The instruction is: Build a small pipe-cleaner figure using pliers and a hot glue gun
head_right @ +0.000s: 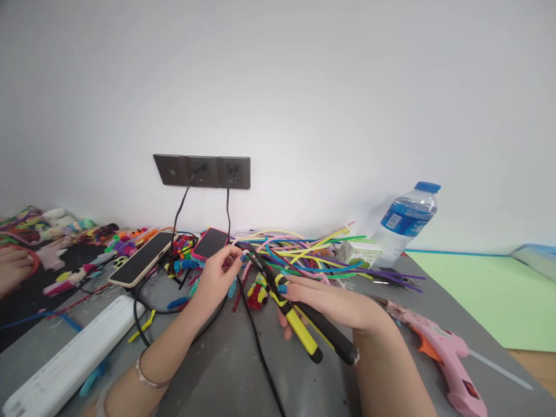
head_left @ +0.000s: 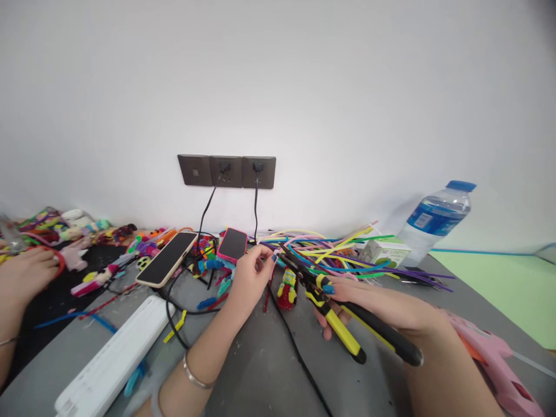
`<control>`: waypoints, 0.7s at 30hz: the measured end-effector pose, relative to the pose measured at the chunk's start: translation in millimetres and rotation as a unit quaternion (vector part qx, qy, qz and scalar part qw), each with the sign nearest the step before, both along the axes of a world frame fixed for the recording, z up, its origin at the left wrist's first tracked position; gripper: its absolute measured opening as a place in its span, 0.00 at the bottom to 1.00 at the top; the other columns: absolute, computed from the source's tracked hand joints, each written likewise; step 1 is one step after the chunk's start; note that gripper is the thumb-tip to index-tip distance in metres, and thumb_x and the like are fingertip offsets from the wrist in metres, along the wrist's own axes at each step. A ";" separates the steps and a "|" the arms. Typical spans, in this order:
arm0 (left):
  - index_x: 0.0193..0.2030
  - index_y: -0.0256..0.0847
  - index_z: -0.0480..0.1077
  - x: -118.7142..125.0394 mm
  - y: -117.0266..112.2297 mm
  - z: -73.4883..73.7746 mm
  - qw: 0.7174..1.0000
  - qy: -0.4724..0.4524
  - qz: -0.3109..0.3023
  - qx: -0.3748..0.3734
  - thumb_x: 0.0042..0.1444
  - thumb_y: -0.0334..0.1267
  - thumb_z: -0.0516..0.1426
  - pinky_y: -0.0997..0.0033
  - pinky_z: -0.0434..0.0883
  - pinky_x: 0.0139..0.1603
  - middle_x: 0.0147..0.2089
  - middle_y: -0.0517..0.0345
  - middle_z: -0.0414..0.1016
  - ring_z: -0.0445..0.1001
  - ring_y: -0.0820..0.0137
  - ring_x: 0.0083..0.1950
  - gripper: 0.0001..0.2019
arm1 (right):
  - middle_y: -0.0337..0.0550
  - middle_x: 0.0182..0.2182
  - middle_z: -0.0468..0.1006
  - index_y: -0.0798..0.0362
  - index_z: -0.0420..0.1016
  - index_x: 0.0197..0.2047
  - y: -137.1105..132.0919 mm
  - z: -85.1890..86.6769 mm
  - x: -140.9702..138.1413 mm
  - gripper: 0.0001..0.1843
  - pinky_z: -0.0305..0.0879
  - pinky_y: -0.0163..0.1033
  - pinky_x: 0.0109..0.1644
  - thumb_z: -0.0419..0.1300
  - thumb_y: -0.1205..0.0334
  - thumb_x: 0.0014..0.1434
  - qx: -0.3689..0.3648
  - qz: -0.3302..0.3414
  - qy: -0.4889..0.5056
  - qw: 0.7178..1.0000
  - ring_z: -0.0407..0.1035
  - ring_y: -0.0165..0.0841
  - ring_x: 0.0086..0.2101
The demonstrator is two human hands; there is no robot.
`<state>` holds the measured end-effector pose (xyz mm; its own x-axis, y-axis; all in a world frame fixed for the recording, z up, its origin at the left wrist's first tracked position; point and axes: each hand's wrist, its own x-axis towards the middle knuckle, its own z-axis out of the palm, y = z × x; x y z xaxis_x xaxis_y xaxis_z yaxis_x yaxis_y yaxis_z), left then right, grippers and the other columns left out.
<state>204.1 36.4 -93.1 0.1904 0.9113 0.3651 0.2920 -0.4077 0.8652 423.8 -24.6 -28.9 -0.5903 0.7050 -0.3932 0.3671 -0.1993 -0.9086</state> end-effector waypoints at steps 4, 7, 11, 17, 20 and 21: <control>0.33 0.40 0.68 0.2 -0.3 -0.5 1.000 0.016 -0.006 0.016 0.55 0.32 0.52 0.75 0.60 0.30 0.30 0.61 0.70 0.63 0.73 0.28 0.04 | 0.45 0.36 0.78 0.53 0.69 0.38 0.9 -1.9 -0.9 0.23 0.72 0.47 0.49 0.54 0.39 0.61 -0.022 -0.017 0.006 1.000 0.77 0.41 0.40; 0.32 0.40 0.69 -1.4 -0.5 1.3 1.000 0.016 -0.012 0.001 0.55 0.33 0.53 0.74 0.61 0.32 0.30 0.60 0.71 0.64 0.72 0.29 0.05 | 0.44 0.36 0.78 0.51 0.69 0.38 1.4 -2.6 -2.0 0.20 0.71 0.48 0.50 0.56 0.41 0.60 -0.022 -0.032 -0.019 0.999 0.76 0.41 0.40; 0.30 0.40 0.70 -4.0 -0.2 6.2 0.999 0.001 -0.034 -0.025 0.53 0.34 0.55 0.74 0.62 0.32 0.29 0.59 0.72 0.66 0.71 0.30 0.04 | 0.42 0.38 0.77 0.51 0.68 0.39 2.5 -2.8 -1.0 0.16 0.71 0.43 0.46 0.55 0.46 0.63 0.027 -0.017 -0.047 0.998 0.75 0.39 0.40; 0.29 0.39 0.70 -5.3 1.6 8.9 0.998 -0.019 -0.031 -0.052 0.52 0.36 0.56 0.75 0.61 0.29 0.25 0.61 0.69 0.66 0.72 0.27 0.04 | 0.42 0.37 0.77 0.50 0.68 0.41 1.9 -4.4 0.4 0.18 0.71 0.40 0.41 0.52 0.44 0.65 0.048 0.005 -0.065 0.997 0.74 0.37 0.37; 0.29 0.39 0.70 -5.8 2.5 8.4 0.997 -0.031 -0.032 -0.061 0.52 0.36 0.57 0.75 0.61 0.28 0.23 0.62 0.68 0.66 0.72 0.26 0.05 | 0.42 0.32 0.76 0.50 0.67 0.41 0.5 -4.6 -0.8 0.21 0.71 0.40 0.40 0.47 0.41 0.67 0.058 0.021 -0.076 0.995 0.73 0.36 0.35; 0.29 0.39 0.70 -5.8 2.6 8.2 0.997 -0.038 -0.034 -0.064 0.52 0.36 0.57 0.76 0.61 0.28 0.24 0.62 0.68 0.66 0.73 0.26 0.05 | 0.42 0.32 0.76 0.51 0.67 0.41 0.2 -4.8 -1.2 0.22 0.71 0.41 0.41 0.46 0.41 0.67 0.064 0.026 -0.076 0.995 0.73 0.36 0.35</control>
